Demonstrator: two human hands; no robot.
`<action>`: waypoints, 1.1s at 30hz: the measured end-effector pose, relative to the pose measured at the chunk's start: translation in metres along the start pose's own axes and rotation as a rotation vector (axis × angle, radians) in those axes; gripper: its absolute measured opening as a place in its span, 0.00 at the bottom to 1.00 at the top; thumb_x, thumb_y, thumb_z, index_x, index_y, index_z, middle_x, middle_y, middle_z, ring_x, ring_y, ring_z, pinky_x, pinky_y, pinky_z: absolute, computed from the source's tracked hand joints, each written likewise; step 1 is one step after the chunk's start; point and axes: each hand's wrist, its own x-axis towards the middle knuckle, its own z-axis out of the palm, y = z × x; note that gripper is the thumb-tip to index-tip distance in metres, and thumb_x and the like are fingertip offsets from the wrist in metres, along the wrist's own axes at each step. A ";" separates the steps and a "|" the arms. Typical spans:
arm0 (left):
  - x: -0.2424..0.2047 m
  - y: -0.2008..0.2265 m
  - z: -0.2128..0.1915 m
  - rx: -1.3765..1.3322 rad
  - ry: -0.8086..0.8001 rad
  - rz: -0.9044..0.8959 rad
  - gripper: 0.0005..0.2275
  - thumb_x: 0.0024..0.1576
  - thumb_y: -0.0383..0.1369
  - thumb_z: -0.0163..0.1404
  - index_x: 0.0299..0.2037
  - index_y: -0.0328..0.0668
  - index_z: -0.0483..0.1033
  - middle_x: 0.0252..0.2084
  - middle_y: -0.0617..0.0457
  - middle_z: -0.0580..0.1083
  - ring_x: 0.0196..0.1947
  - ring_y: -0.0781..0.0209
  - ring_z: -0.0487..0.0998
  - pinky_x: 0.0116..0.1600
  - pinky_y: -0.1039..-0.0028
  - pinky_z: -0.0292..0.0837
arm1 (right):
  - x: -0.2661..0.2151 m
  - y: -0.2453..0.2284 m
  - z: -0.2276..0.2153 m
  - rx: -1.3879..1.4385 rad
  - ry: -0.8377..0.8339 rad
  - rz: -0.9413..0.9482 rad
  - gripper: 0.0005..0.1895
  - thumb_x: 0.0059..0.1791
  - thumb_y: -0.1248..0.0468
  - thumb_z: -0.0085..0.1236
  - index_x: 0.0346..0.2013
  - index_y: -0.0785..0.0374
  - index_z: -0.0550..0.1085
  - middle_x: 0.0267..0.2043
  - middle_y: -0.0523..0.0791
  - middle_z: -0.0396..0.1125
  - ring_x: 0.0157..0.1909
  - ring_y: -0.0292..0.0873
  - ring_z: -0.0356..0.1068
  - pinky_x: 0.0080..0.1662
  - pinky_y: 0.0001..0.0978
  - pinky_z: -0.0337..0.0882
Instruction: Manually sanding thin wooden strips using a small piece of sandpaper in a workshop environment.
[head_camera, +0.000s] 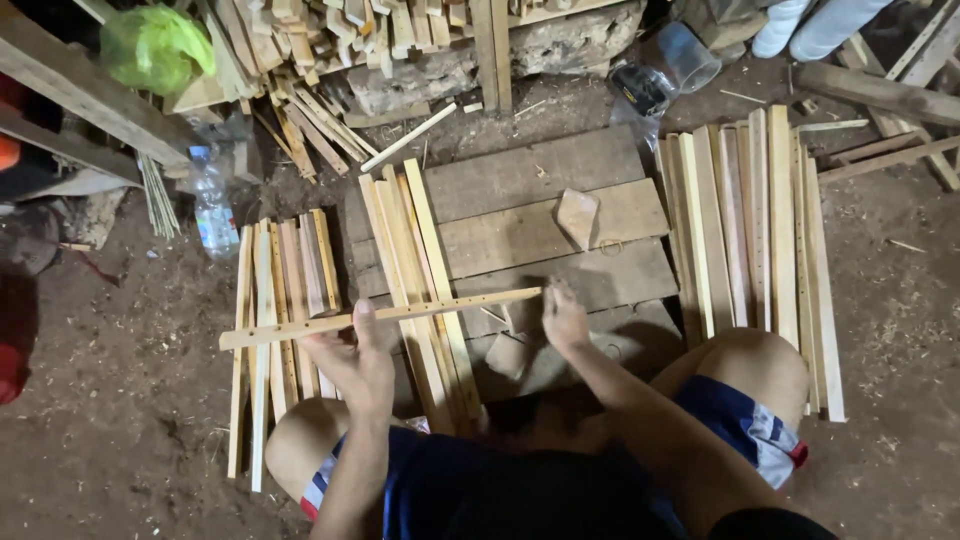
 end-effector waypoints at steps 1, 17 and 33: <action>0.002 0.008 0.001 0.001 0.000 0.004 0.21 0.62 0.26 0.55 0.60 0.32 0.57 0.52 0.41 0.67 0.53 0.55 0.71 0.60 0.58 0.72 | 0.006 0.010 0.006 0.003 0.001 -0.002 0.25 0.59 0.47 0.35 0.57 0.58 0.74 0.59 0.57 0.69 0.60 0.59 0.70 0.62 0.52 0.68; 0.026 0.101 0.000 -0.007 -0.220 0.060 0.10 0.67 0.30 0.42 0.54 0.33 0.66 0.39 0.44 0.71 0.41 0.54 0.77 0.46 0.56 0.82 | -0.082 -0.160 -0.085 0.335 0.035 -0.107 0.20 0.58 0.57 0.41 0.57 0.63 0.74 0.45 0.61 0.74 0.50 0.65 0.73 0.49 0.57 0.71; 0.023 0.155 0.012 -0.123 -0.258 0.030 0.05 0.63 0.27 0.51 0.42 0.30 0.75 0.39 0.39 0.75 0.40 0.52 0.81 0.43 0.54 0.85 | -0.119 -0.234 -0.141 0.463 -0.003 -0.336 0.18 0.55 0.60 0.47 0.58 0.56 0.75 0.55 0.51 0.73 0.55 0.57 0.72 0.54 0.55 0.73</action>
